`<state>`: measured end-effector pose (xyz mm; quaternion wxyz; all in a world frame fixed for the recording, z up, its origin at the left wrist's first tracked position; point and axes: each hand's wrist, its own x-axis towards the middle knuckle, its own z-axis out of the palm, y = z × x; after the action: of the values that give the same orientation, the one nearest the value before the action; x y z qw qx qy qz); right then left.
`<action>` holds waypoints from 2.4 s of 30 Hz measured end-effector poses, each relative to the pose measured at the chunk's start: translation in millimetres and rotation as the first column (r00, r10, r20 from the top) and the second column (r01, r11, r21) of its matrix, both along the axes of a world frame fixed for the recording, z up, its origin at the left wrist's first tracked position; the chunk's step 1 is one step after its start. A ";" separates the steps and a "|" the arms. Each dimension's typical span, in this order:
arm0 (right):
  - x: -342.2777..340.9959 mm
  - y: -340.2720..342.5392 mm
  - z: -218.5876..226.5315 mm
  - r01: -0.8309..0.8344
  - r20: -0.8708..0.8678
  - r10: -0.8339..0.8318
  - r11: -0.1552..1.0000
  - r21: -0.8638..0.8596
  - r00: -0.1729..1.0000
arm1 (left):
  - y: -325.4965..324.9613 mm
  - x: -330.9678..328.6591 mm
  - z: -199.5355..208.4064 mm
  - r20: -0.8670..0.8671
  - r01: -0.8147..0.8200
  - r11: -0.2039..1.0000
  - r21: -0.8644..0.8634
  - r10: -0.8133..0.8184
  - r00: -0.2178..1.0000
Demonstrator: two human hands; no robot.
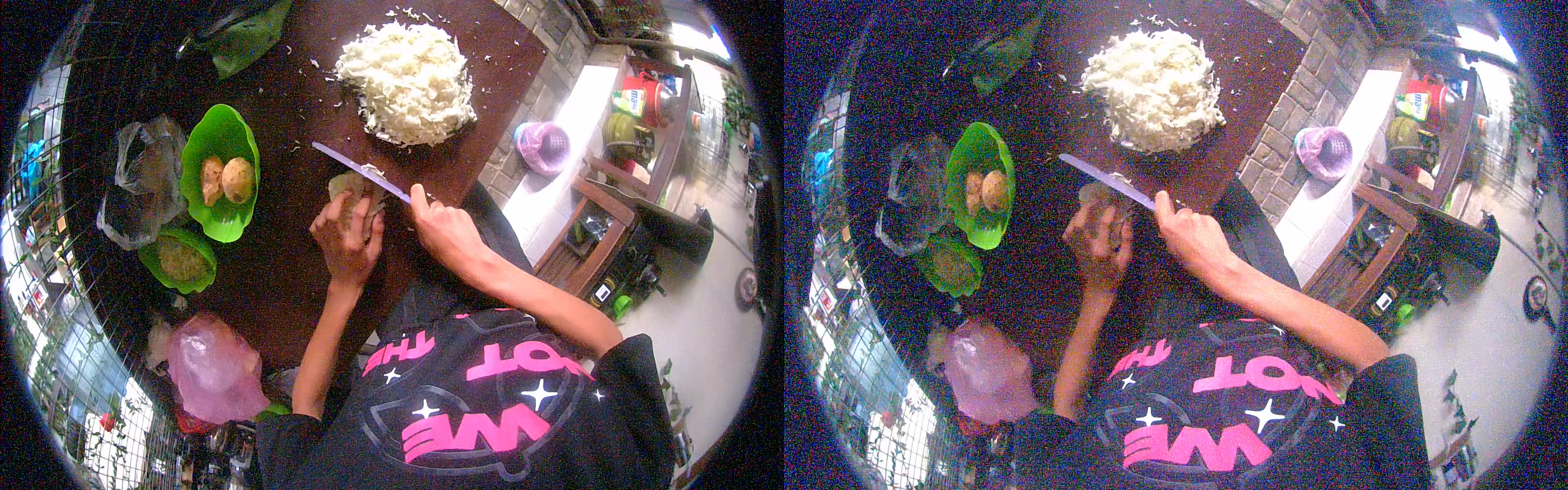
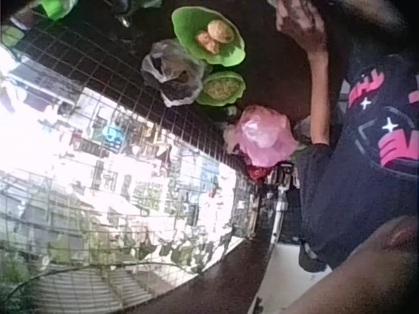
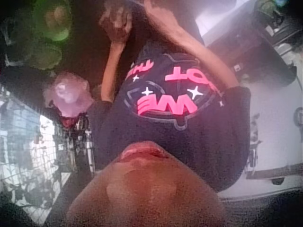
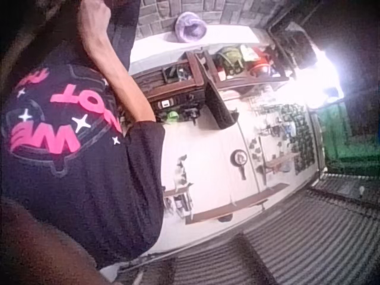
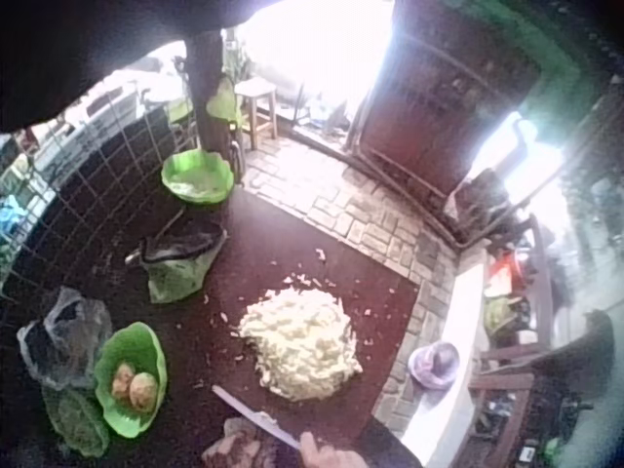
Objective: The person chops a cabbage on a cutting board using a knife.
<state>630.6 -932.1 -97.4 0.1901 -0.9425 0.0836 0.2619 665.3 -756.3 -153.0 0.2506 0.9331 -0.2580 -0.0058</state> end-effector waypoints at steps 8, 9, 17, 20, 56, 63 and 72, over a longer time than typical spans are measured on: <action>0.6 -1.9 8.6 -0.016 -0.027 0.016 1.000 0.011 1.000 | -0.3 3.1 -0.7 0.048 0.006 0.998 -0.056 -0.003 0.999; 1.4 -0.7 16.1 0.019 -0.094 -0.011 0.996 0.082 0.995 | -0.6 2.9 1.0 0.046 0.007 0.999 -0.053 -0.005 0.999; -1.8 1.5 9.0 0.054 -0.121 -0.041 0.992 0.111 0.992 | -2.1 1.3 2.7 0.013 -0.008 0.997 -0.070 0.009 1.000; -0.8 -2.2 -0.4 0.008 -0.090 -0.002 0.997 0.073 0.996 | -1.5 0.0 -2.9 0.046 -0.013 0.997 -0.073 0.016 0.999; 2.6 -10.7 6.8 -0.029 -0.108 0.034 0.998 0.049 0.994 | -1.6 1.3 -2.6 0.025 -0.007 0.997 -0.073 0.009 1.000; 12.5 8.3 20.5 -0.048 -0.077 0.053 0.997 0.067 0.996 | 2.8 -2.8 -8.9 0.006 -0.003 0.998 -0.058 0.003 1.000; -1.8 -0.8 9.5 -0.020 -0.062 0.022 0.999 0.030 0.998 | -0.4 0.5 -2.3 0.022 -0.012 0.999 -0.044 0.013 1.000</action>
<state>628.8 -932.9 -87.9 0.1987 -0.9318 0.0756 0.2942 665.7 -756.8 -155.3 0.2682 0.9289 -0.2551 0.0118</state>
